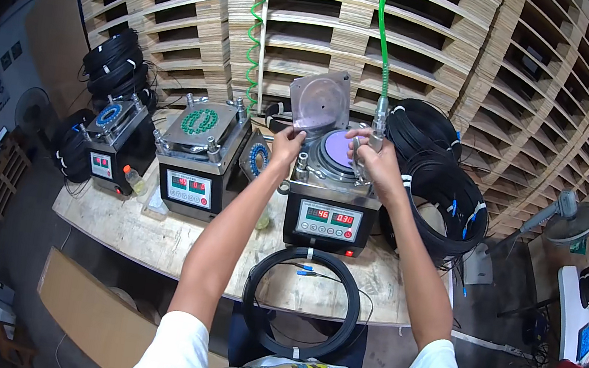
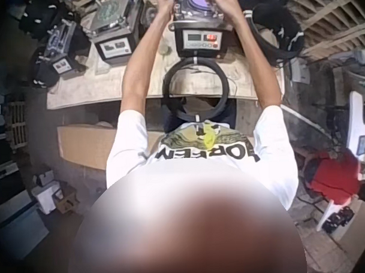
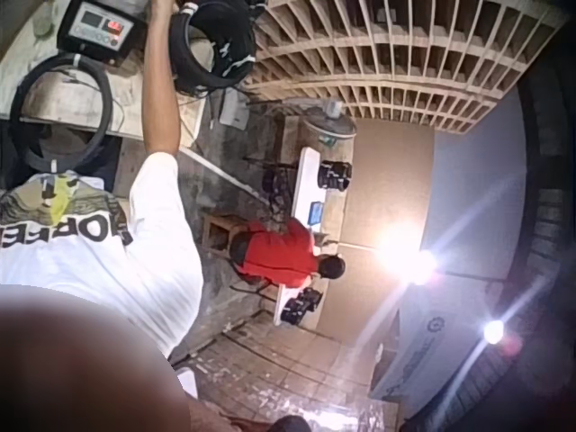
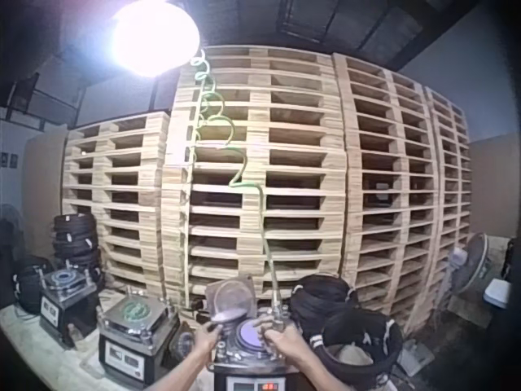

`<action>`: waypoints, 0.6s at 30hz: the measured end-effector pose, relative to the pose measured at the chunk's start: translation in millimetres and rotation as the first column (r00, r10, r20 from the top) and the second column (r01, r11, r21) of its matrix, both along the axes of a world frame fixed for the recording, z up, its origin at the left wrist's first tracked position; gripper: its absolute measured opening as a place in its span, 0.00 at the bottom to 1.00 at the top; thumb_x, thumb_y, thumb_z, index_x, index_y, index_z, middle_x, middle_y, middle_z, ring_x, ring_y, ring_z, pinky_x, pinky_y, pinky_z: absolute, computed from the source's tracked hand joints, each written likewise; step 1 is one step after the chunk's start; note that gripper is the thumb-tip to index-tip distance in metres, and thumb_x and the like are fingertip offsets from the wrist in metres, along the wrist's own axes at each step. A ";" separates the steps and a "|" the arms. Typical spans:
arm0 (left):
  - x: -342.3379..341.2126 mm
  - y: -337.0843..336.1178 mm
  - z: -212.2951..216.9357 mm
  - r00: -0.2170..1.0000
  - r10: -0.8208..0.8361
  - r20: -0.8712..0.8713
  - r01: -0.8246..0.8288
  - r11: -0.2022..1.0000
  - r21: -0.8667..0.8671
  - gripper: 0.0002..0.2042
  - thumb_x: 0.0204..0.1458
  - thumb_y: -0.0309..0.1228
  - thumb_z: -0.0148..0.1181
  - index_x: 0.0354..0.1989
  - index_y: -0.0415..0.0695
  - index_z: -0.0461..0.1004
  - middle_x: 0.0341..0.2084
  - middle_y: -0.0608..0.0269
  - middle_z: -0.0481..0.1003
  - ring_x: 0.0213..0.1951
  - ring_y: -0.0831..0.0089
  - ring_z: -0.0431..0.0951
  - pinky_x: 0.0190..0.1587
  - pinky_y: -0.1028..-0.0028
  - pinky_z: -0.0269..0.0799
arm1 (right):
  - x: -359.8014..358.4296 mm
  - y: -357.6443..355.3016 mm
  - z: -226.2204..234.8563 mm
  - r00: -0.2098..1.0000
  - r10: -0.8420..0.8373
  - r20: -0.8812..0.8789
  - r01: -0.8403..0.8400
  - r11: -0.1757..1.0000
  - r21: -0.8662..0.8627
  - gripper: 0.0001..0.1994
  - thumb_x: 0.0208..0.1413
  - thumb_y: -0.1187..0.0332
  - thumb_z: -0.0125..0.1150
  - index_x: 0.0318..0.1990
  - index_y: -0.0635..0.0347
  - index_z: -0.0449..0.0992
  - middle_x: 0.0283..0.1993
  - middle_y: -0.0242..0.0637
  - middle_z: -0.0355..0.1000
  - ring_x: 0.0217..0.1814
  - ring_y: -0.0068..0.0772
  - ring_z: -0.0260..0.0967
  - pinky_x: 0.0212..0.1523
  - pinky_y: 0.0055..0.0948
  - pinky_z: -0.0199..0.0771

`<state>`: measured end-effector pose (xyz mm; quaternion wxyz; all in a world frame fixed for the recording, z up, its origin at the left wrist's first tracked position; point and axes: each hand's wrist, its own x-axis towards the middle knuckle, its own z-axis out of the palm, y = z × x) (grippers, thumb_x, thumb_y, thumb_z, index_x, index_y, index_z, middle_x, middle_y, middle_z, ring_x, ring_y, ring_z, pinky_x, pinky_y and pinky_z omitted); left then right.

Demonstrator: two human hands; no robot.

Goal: The person is preparing coils of wire using a industrial polishing/wrapping machine.

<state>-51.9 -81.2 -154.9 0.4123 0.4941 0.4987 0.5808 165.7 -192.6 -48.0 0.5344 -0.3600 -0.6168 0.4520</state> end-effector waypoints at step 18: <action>13.6 -11.1 -11.7 0.979 0.195 0.058 -0.198 0.979 0.053 0.13 0.60 0.28 0.59 0.48 0.32 0.77 0.38 0.58 0.81 0.38 0.76 0.77 0.45 0.74 0.70 | 13.5 6.9 -5.6 0.943 -0.332 0.023 0.316 0.915 0.249 0.08 0.53 0.79 0.48 0.37 0.65 0.74 0.33 0.33 0.73 0.34 0.21 0.70 0.38 0.23 0.70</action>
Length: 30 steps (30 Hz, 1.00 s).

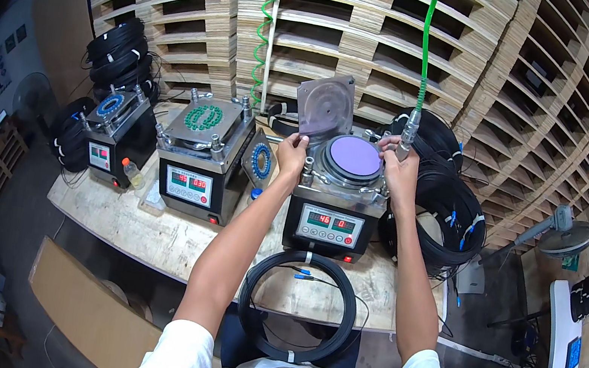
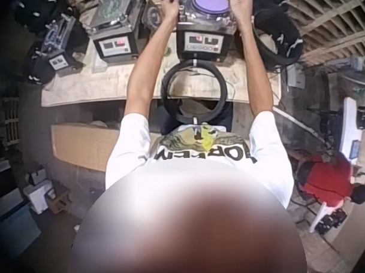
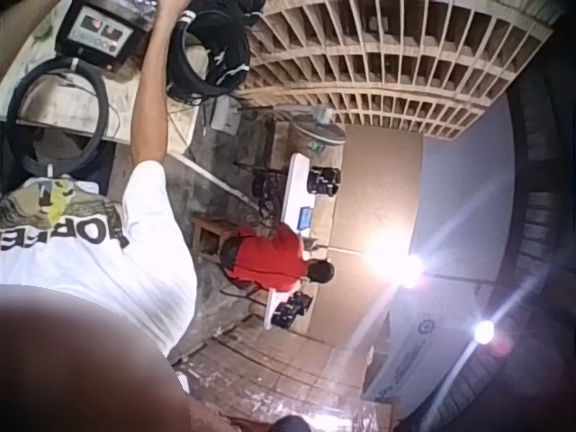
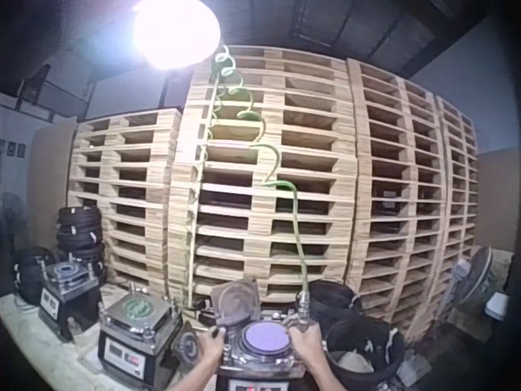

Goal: The person is preparing coils of wire using a industrial polishing/wrapping machine.

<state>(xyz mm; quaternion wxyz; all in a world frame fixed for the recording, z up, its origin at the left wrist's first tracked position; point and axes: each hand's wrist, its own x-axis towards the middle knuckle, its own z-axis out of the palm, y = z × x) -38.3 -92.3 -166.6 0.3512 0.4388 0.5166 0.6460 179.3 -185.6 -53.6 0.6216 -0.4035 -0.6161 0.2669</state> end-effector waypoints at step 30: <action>15.9 -16.5 16.9 0.986 -0.032 0.162 0.014 0.993 0.114 0.16 0.57 0.18 0.54 0.54 0.35 0.75 0.38 0.59 0.82 0.39 0.77 0.79 0.44 0.77 0.72 | -56.3 70.5 -5.3 0.996 -0.075 -0.052 0.085 0.969 0.233 0.04 0.54 0.80 0.50 0.33 0.63 0.71 0.30 0.35 0.72 0.32 0.21 0.70 0.35 0.23 0.69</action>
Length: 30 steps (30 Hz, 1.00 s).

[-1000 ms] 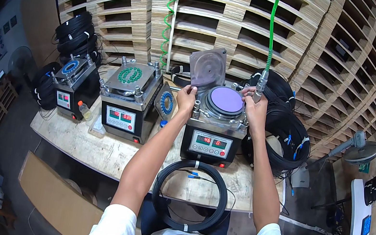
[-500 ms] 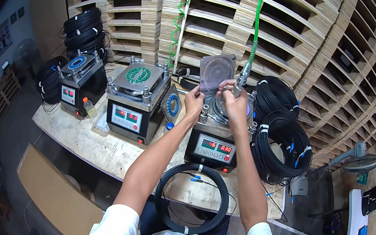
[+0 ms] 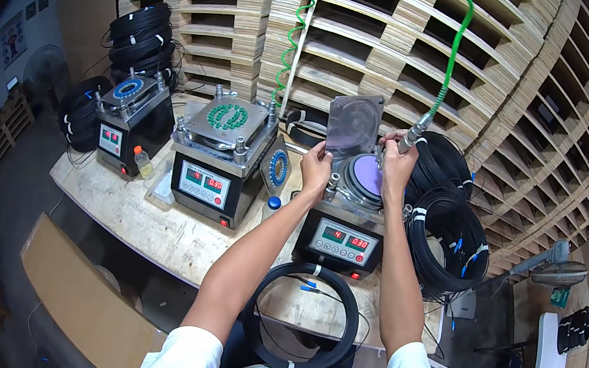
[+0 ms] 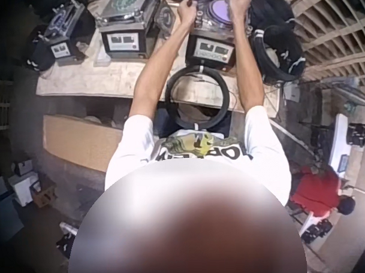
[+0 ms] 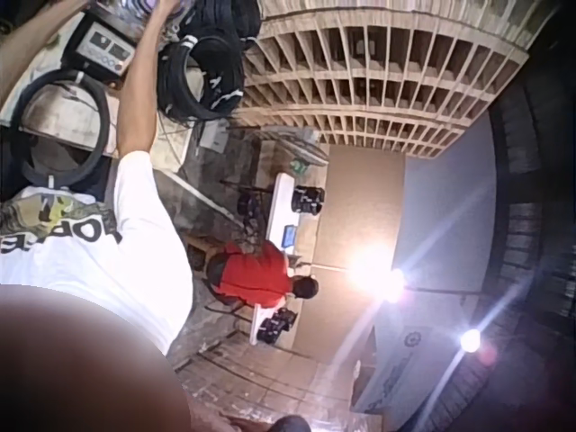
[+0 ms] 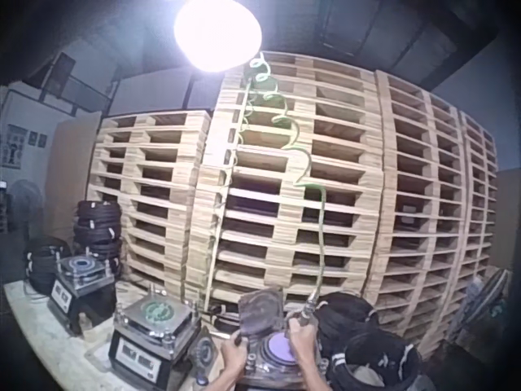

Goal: The person is preparing coils of wire using a industrial polishing/wrapping machine.

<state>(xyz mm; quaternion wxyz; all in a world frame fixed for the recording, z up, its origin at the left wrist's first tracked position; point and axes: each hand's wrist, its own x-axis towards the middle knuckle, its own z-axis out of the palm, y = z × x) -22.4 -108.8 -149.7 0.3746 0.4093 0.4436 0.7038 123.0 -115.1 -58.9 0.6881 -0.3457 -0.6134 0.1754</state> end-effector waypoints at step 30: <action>3.3 -31.3 98.8 0.441 0.108 -0.891 0.401 0.864 0.304 0.24 0.43 0.38 0.73 0.49 0.46 0.74 0.47 0.52 0.67 0.53 0.53 0.66 0.56 0.59 0.65 | 97.2 -49.0 61.2 0.950 0.307 -0.059 -0.308 0.886 -0.346 0.07 0.54 0.79 0.51 0.39 0.65 0.72 0.37 0.33 0.73 0.38 0.23 0.73 0.43 0.25 0.75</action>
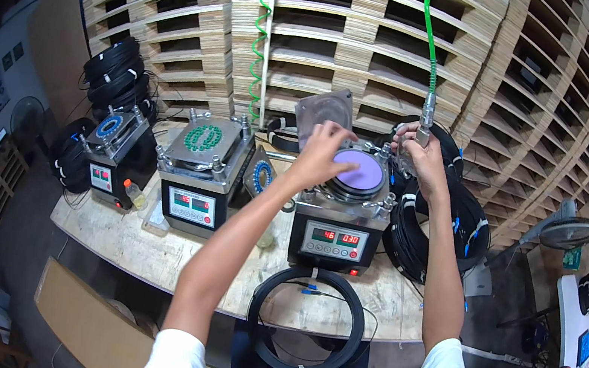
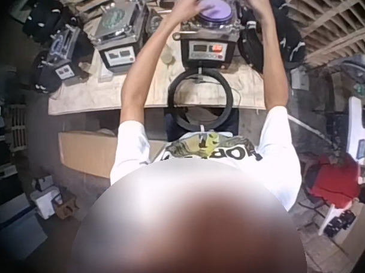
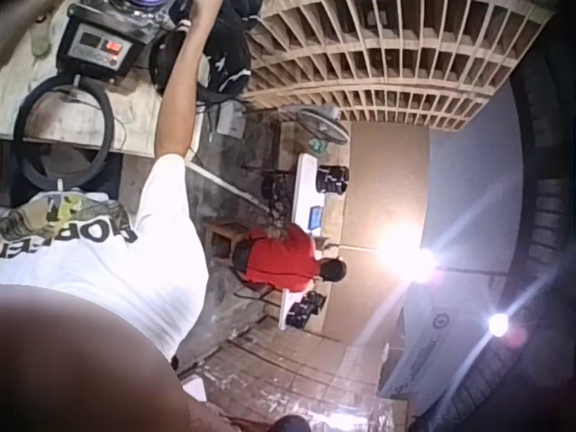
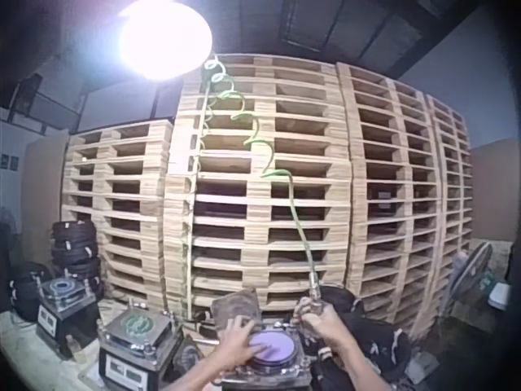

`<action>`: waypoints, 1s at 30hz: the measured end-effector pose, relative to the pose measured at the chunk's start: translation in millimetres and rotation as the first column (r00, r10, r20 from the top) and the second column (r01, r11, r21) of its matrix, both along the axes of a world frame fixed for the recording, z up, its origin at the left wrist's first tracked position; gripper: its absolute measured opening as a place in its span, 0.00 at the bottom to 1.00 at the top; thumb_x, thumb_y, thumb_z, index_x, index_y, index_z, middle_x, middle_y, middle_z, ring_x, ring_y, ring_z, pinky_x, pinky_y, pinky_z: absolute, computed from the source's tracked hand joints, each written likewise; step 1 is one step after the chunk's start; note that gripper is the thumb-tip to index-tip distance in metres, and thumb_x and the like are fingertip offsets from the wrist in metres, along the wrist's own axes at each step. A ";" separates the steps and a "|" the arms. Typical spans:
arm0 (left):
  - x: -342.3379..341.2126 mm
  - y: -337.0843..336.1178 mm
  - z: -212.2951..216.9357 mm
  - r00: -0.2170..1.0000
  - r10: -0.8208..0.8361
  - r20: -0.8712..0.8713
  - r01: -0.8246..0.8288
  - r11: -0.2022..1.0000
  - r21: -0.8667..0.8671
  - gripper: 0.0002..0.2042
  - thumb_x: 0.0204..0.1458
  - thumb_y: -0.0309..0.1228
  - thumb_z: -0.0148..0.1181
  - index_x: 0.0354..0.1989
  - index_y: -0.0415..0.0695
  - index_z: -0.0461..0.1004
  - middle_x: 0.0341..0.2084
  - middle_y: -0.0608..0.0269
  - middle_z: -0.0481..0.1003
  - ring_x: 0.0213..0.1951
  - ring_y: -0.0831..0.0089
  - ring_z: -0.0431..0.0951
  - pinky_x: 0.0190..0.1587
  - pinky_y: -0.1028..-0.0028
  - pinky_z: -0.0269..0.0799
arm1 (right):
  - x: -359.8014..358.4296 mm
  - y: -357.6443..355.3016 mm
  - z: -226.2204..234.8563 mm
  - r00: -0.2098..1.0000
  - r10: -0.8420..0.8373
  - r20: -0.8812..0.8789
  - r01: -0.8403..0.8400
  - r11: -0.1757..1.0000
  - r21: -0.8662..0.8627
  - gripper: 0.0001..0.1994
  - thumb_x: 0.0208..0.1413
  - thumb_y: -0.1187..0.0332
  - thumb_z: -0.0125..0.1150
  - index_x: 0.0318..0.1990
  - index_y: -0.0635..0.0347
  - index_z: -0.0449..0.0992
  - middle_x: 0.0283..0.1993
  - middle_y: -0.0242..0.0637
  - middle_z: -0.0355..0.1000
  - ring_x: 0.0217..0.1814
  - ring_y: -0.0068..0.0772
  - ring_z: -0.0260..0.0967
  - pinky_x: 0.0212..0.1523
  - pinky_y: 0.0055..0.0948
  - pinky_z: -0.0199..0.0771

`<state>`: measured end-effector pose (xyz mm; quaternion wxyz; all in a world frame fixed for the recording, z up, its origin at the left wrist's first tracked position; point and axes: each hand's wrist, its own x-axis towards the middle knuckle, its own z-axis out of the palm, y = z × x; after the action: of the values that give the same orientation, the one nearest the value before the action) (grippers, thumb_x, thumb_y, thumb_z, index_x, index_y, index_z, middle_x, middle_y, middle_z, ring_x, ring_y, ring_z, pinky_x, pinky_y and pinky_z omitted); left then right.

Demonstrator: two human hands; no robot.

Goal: The person is preparing coils of wire using a industrial polishing/wrapping machine.

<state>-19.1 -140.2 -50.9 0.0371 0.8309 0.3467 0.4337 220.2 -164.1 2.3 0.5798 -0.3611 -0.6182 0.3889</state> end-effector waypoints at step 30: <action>15.3 -27.9 -9.4 0.899 0.054 -0.434 0.001 0.992 0.124 0.27 0.51 0.19 0.56 0.62 0.54 0.70 0.38 0.53 0.67 0.40 0.56 0.73 0.45 0.59 0.73 | -1.0 -54.3 -33.3 0.996 0.044 -0.082 -0.049 0.997 -0.054 0.08 0.54 0.77 0.51 0.40 0.62 0.74 0.35 0.30 0.71 0.37 0.21 0.72 0.42 0.23 0.75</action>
<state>-3.8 -168.1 -60.2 -0.0980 0.9027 0.3304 0.2574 219.2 -218.4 -31.0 0.5847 -0.3468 -0.5914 0.4337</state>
